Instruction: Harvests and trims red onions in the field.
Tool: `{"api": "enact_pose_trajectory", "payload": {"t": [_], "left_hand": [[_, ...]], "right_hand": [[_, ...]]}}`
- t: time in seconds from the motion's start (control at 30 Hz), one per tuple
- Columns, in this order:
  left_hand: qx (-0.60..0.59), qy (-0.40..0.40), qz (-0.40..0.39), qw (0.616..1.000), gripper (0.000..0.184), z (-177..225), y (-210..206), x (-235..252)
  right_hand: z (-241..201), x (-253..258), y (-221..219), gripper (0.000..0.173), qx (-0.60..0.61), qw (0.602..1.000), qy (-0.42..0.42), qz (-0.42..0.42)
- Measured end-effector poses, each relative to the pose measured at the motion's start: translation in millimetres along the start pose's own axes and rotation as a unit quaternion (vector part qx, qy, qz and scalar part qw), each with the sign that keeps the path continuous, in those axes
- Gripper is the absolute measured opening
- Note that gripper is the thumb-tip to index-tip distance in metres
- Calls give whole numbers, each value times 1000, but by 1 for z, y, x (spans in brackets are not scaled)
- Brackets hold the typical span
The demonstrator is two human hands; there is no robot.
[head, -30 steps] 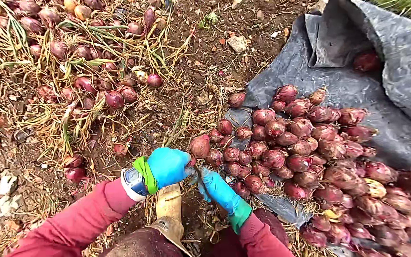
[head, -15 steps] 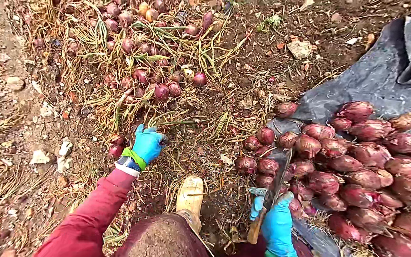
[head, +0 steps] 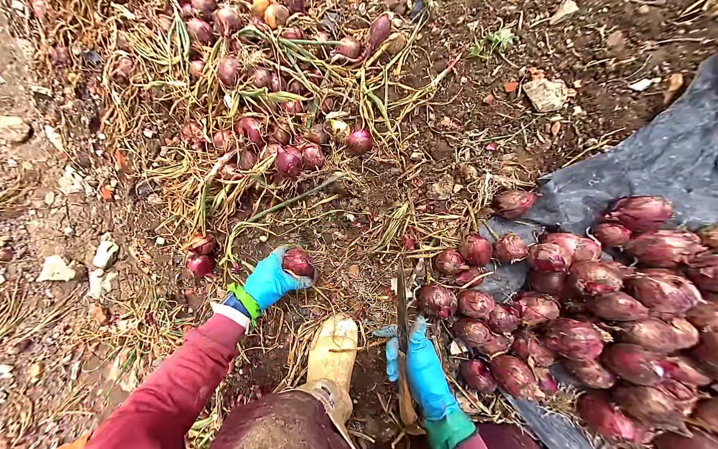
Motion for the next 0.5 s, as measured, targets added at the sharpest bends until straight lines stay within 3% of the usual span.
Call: {"api": "enact_pose_trajectory", "payload": {"t": [0.07, 0.13, 0.23, 0.37, 0.43, 0.5], "left_hand": [[-19, -70, -51, 996, 74, 35, -12, -24], [-3, -142, -104, 984, 47, 67, -22, -43], [78, -291, -161, 940, 16, 89, -29, -56], [188, -387, -226, 874, 22, 112, -16, -50], [244, -376, -273, 851, 24, 120, -9, -36], [281, -338, -271, 856, 23, 117, -3, -12]], "right_hand": [[-6, -6, -12, 85, -20, 998, 21, -64], [-21, -11, -24, 80, -22, 990, 92, -108], [-50, -19, -24, 83, -33, 978, 199, -61], [-75, -19, -14, 88, -78, 964, 253, 2], [-77, -9, -12, 86, -166, 953, 253, 8], [-78, 4, -8, 80, -214, 952, 212, -45]]}}
Point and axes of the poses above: each hand's wrist, its own x-axis towards the middle knuckle, its own y-axis out of the back of the hand, z = x × y, the point moved 2 cm from there along x, towards the middle knuckle, and after that the axes turned 10 degrees about z, right-handed, at the moved point
